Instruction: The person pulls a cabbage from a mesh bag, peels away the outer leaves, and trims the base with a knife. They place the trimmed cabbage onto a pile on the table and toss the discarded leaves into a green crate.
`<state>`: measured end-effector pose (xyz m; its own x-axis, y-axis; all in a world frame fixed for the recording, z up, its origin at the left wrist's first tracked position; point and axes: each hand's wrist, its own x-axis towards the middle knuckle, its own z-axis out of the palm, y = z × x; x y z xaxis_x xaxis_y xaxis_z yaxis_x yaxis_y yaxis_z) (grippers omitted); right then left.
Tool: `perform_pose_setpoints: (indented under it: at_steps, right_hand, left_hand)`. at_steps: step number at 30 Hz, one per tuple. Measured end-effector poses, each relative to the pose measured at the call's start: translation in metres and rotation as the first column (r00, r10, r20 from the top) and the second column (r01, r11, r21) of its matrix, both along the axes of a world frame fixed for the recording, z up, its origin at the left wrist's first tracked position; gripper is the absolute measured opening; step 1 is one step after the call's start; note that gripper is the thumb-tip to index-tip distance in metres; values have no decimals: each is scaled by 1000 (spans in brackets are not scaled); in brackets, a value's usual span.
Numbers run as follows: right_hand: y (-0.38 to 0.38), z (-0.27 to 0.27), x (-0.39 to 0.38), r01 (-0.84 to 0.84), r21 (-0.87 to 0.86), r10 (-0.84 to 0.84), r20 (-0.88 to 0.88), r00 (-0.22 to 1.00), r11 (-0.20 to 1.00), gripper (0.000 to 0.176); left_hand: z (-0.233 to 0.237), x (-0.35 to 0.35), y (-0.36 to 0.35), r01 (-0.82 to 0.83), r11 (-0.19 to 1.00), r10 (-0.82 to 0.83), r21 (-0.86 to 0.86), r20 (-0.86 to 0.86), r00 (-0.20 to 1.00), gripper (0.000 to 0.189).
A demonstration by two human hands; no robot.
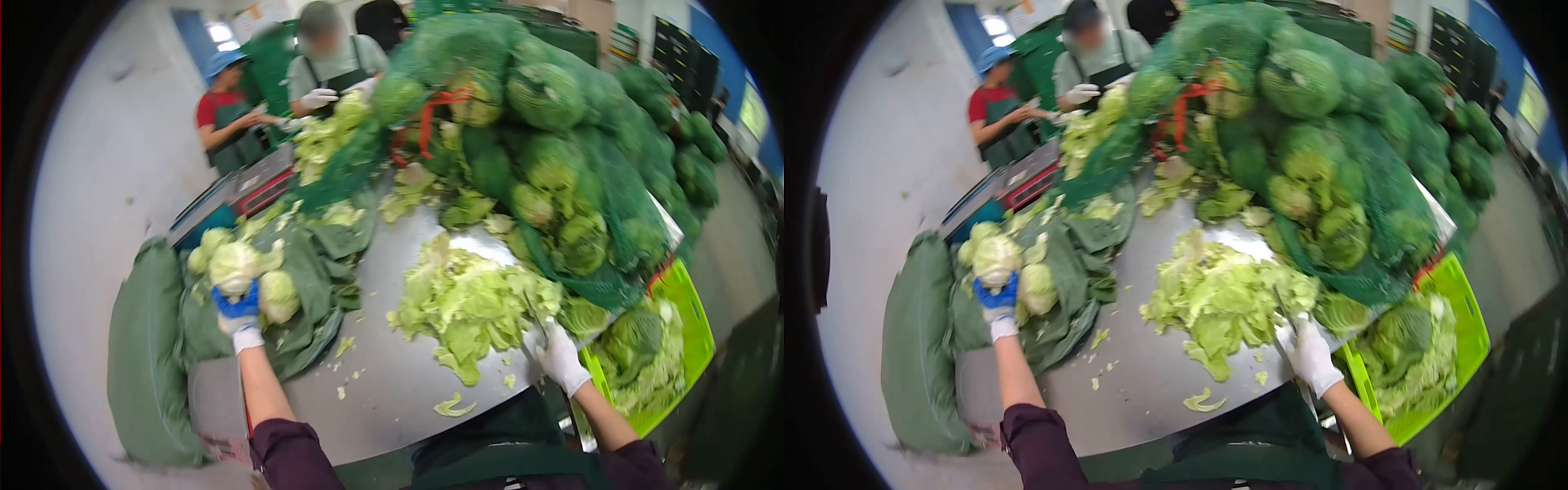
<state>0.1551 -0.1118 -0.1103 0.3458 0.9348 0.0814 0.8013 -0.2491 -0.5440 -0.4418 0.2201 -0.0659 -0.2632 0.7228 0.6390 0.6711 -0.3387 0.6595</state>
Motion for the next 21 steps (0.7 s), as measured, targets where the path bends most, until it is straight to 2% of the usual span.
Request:
perform_pose_setpoints:
  at_steps: [1, 2, 3, 4, 5, 6, 7, 8, 9, 10, 12, 13, 14, 15, 17, 19, 20, 21]
  right_hand:
    - [-4, 5, 7, -17, 2, 17, -11, 1000, 1000, 44]
    - [-5, 12, 15, -40, 6, 40, -20, 999, 999, 41]
    - [-5, 23, 21, -64, 79, 71, -78, 994, 995, 38]
    - [-5, 35, 27, -90, 159, 111, -130, 985, 983, 35]
    - [-2, 41, 33, -93, 198, 126, -161, 979, 976, 35]
    - [0, 40, 42, -87, 172, 113, -149, 982, 981, 37]
    - [1, 34, 51, -88, 205, 114, -122, 986, 975, 39]
    - [5, 29, 59, -94, 239, 119, -93, 989, 966, 42]
    - [7, 26, 63, -79, 239, 105, -96, 990, 968, 42]
    - [10, 23, 67, -48, 189, 72, -122, 990, 981, 48]
    - [23, 27, 77, -24, 142, 44, -139, 989, 990, 54]
    - [29, 32, 77, -15, -16, 13, -114, 993, 1000, 61]
    - [34, 35, 76, -5, -178, -10, -88, 996, 984, 67]
    - [40, 38, 75, -17, -265, -24, -148, 989, 964, 79]
    - [50, 27, 74, -37, -276, -13, -177, 984, 960, 82]
    - [63, 10, 80, -85, -243, 23, -245, 969, 966, 89]
    - [67, 12, 80, -67, -250, 2, -253, 967, 966, 89]
    - [73, 16, 77, -60, -289, -43, -338, 940, 955, 88]
  left_hand:
    - [7, 19, 1, 57, 998, -57, -15, -1, 998, 83]
    - [13, 41, -2, 229, 973, -216, 13, 391, 895, 74]
    - [22, 63, -11, 358, 930, -309, 89, 716, 625, 64]
    - [38, 87, -26, 431, 880, -326, 199, 913, 244, 55]
    - [59, 154, -77, 553, 828, -388, 93, 808, 444, 58]
    - [21, 174, -94, 670, 742, -450, -5, 737, 504, 62]
    - [35, 232, -158, 671, 616, -396, -412, 575, 716, 77]
    - [-2, 261, -197, 593, 765, -636, -252, -149, 757, 68]
    - [-12, 283, -229, 698, 569, -797, -434, -502, 337, 66]
    - [1, 309, -272, 488, 464, -871, -739, -481, 99, 59]
    - [-61, 320, -301, 644, 464, -839, -608, -535, 100, 55]
    - [-68, 325, -292, 642, 459, -844, -614, -527, 99, 55]
    - [-68, 332, -278, 659, 588, -747, -470, -627, 219, 53]
    - [-67, 338, -260, 650, 694, -627, -309, -703, 336, 51]
    - [-64, 346, -214, 444, 865, -428, -234, -806, 408, 60]
    - [-39, 353, -174, 433, 852, -515, -295, -621, 591, 74]
    - [-35, 356, -154, 447, 841, -532, -305, -621, 576, 74]
    - [-35, 358, -134, 521, 767, -642, -375, -472, 605, 82]
